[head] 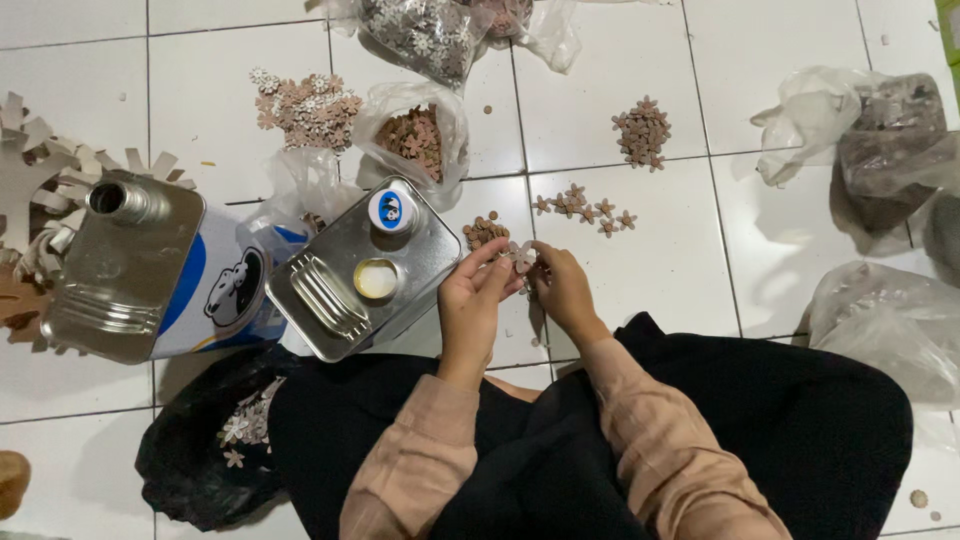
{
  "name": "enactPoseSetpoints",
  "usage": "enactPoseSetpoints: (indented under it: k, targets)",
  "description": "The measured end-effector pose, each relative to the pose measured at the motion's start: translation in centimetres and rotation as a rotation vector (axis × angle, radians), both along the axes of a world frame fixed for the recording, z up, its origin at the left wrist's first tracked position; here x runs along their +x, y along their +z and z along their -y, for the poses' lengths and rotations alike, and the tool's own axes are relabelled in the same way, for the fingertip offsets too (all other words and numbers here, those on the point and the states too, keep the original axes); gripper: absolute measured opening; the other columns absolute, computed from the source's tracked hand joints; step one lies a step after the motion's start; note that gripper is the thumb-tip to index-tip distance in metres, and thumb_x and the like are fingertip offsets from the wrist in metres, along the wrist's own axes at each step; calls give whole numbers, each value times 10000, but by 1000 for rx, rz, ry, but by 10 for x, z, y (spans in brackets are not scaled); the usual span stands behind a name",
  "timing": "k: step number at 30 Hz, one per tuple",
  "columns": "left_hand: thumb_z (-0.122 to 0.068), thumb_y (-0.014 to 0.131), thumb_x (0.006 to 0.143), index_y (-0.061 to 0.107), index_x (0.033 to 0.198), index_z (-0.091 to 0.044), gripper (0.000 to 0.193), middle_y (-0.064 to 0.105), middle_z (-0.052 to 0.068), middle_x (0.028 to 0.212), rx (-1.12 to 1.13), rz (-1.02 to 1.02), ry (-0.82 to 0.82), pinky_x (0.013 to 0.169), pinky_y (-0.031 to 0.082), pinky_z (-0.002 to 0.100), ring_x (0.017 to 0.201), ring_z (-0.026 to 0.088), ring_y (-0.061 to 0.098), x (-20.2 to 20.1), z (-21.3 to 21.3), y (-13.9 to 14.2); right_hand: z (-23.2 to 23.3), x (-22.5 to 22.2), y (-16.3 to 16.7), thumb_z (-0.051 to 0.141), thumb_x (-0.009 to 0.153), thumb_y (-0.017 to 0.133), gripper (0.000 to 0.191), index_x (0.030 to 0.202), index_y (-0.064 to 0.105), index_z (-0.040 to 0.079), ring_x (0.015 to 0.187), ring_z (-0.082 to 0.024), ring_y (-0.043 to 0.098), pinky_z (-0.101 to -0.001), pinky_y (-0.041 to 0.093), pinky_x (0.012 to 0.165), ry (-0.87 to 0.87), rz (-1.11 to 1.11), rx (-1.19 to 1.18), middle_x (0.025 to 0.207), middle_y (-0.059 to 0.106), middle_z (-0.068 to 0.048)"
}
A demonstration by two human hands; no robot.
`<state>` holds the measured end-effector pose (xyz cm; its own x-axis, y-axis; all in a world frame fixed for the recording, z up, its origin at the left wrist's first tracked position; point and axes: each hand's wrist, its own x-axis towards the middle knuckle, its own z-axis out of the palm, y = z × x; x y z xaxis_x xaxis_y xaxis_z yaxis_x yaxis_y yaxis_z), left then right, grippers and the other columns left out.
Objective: The person sits on a tiled floor and repeatedly picks up small star-shaped wooden pieces, applies adhesive from a small container, and presses them together to form clusters. They place the assembled clusters on the floor and continue the process with additional pieces.
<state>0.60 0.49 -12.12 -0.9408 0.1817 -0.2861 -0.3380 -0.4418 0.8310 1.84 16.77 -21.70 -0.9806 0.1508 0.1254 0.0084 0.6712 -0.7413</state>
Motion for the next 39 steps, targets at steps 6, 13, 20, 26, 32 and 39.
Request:
enactPoseSetpoints:
  k: [6,13,20,26,32,39]
  targets:
    - [-93,629,990,624,1328,44,365,760,126,1051,3,23,4,807,596,263,930,139,726,0,0,-5,11,-1,2,-31,790,680,479,1260,619,36,990,-384,598,-458,515,832,77,-178,26,1035,671,-180]
    - [-99,627,984,625,1317,34,359,763,102,1050,-9,27,-18,809,602,255,944,125,723,0,-1,-6,32,-6,-7,9,842,653,172,995,626,85,1020,-380,601,-454,522,838,195,-148,93,1052,661,-119]
    - [-79,641,998,642,1316,52,343,749,118,1040,17,-12,-12,798,583,249,883,119,697,1,-2,-12,35,-9,-4,38,779,627,334,1112,628,14,923,-408,579,-472,496,747,70,-62,-6,969,612,-195]
    - [-72,635,985,633,1331,38,363,760,123,1030,-18,17,-42,784,586,236,885,107,704,0,0,-10,36,-10,-8,36,809,634,186,992,652,64,931,-385,576,-460,498,791,88,-105,73,946,653,-160]
    - [-82,624,991,632,1323,35,352,766,120,1037,-38,15,-31,791,592,242,905,117,720,-1,1,-6,33,-9,1,1,860,665,559,1409,570,44,841,-278,618,-382,518,777,-87,-103,-117,896,649,-127]
    - [-79,637,992,630,1316,50,349,764,139,1024,-75,-40,8,820,606,268,919,149,734,-1,0,-6,4,-3,59,-74,944,686,639,1506,405,42,980,-133,660,-262,558,868,-163,-345,-659,1053,665,-71]
